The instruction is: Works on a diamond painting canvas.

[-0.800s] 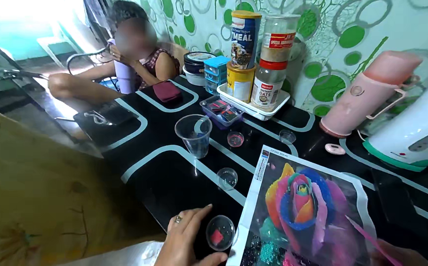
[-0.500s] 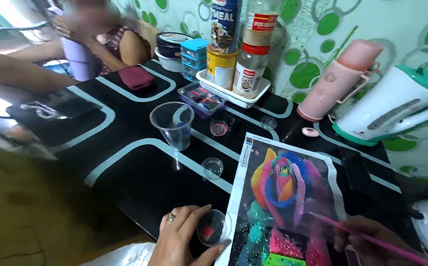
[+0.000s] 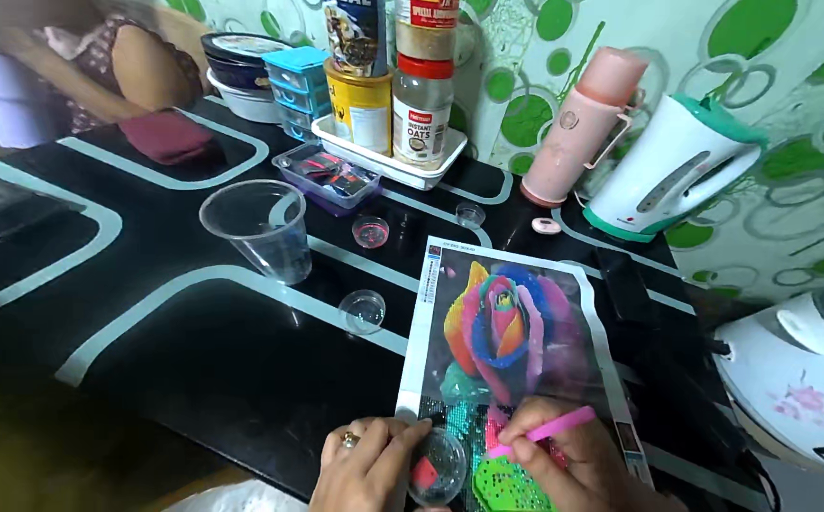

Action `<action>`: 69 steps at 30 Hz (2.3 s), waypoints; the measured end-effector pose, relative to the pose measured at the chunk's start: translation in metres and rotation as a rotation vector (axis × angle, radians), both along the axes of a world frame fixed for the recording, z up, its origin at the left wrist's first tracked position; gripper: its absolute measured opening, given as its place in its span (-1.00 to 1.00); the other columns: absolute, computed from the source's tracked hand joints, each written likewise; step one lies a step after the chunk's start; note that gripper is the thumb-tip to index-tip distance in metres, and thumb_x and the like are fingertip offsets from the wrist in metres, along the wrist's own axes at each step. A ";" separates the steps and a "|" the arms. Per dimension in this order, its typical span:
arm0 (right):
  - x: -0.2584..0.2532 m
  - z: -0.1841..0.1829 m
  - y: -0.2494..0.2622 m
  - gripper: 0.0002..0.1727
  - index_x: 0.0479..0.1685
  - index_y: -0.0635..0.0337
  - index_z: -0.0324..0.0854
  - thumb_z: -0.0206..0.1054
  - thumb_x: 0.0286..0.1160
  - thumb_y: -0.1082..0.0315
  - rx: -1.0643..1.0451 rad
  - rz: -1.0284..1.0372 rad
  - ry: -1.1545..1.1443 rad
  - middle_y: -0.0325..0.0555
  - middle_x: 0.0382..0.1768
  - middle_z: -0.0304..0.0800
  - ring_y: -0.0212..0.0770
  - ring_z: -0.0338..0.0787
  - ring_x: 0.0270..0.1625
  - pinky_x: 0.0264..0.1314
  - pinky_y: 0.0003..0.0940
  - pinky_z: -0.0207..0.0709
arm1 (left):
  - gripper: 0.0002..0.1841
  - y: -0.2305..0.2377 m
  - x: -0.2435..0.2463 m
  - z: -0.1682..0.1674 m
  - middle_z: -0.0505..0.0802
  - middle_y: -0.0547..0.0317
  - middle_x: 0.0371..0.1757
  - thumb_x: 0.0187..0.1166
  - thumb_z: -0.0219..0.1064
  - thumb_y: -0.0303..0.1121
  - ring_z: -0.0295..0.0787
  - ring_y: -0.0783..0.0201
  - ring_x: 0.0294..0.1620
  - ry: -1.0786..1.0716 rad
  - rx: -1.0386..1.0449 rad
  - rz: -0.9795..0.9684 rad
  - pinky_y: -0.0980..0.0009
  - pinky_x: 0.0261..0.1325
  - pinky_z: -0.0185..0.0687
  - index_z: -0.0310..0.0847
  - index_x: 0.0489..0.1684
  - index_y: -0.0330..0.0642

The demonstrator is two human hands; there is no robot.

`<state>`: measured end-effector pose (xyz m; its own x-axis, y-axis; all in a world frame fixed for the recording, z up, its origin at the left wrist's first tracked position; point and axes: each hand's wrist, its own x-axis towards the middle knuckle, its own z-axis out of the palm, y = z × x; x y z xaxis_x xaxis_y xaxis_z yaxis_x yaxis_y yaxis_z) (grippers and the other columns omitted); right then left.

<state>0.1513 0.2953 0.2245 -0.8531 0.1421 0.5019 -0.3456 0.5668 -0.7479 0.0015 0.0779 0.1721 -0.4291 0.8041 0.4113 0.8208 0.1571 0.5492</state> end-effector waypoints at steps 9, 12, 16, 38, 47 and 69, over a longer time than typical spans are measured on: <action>-0.019 -0.010 -0.013 -0.74 -0.04 0.18 0.61 0.14 0.83 0.19 0.087 0.023 0.022 -0.16 -0.25 0.73 -0.51 0.72 -0.24 -0.13 -0.68 0.64 | -0.25 0.002 0.003 -0.010 0.88 0.16 -0.09 0.37 0.26 0.47 0.73 0.16 0.01 0.081 0.081 0.068 0.06 0.19 0.42 0.79 0.23 0.05; -0.016 -0.008 -0.010 -0.74 0.00 0.14 0.60 0.11 0.84 0.15 0.060 -0.012 0.009 -0.20 -0.22 0.75 -0.56 0.73 -0.25 -0.17 -0.70 0.63 | -0.25 -0.001 0.006 -0.006 0.87 0.11 -0.08 0.37 0.28 0.44 0.74 0.09 0.03 0.084 0.053 0.097 -0.03 0.18 0.45 0.79 0.22 -0.01; -0.014 -0.008 -0.007 -0.76 0.04 0.11 0.59 0.13 0.83 0.16 0.031 -0.022 0.021 -0.23 -0.20 0.76 -0.59 0.72 -0.23 -0.18 -0.73 0.63 | -0.28 -0.004 0.010 -0.001 0.88 0.07 -0.04 0.38 0.31 0.39 0.76 0.02 0.06 0.084 -0.001 0.099 -0.11 0.16 0.47 0.78 0.23 -0.03; -0.013 -0.010 -0.003 -0.76 0.02 0.12 0.61 0.14 0.82 0.17 0.044 -0.002 0.023 -0.21 -0.21 0.72 -0.57 0.71 -0.19 -0.12 -0.73 0.62 | -0.33 0.003 0.015 -0.005 0.86 0.10 -0.05 0.47 0.24 0.39 0.72 0.08 0.03 0.160 0.018 0.127 0.01 0.17 0.43 0.70 0.32 0.09; -0.012 -0.010 -0.001 -0.79 0.04 0.11 0.60 0.16 0.82 0.18 0.037 -0.018 0.021 -0.24 -0.22 0.71 -0.59 0.69 -0.22 -0.15 -0.76 0.60 | -0.63 -0.002 0.017 -0.012 0.82 0.05 0.06 0.54 0.27 0.29 0.67 0.12 0.16 0.192 0.081 0.090 0.11 0.28 0.35 0.83 -0.05 0.37; -0.012 -0.006 -0.001 -0.77 0.04 0.09 0.61 0.15 0.82 0.17 0.067 -0.022 0.014 -0.25 -0.19 0.74 -0.60 0.71 -0.18 -0.11 -0.75 0.60 | -0.61 -0.001 0.017 -0.008 0.91 0.02 0.07 0.46 0.46 0.16 0.80 0.20 0.09 0.052 0.174 0.132 0.22 0.29 0.53 0.82 -0.37 0.02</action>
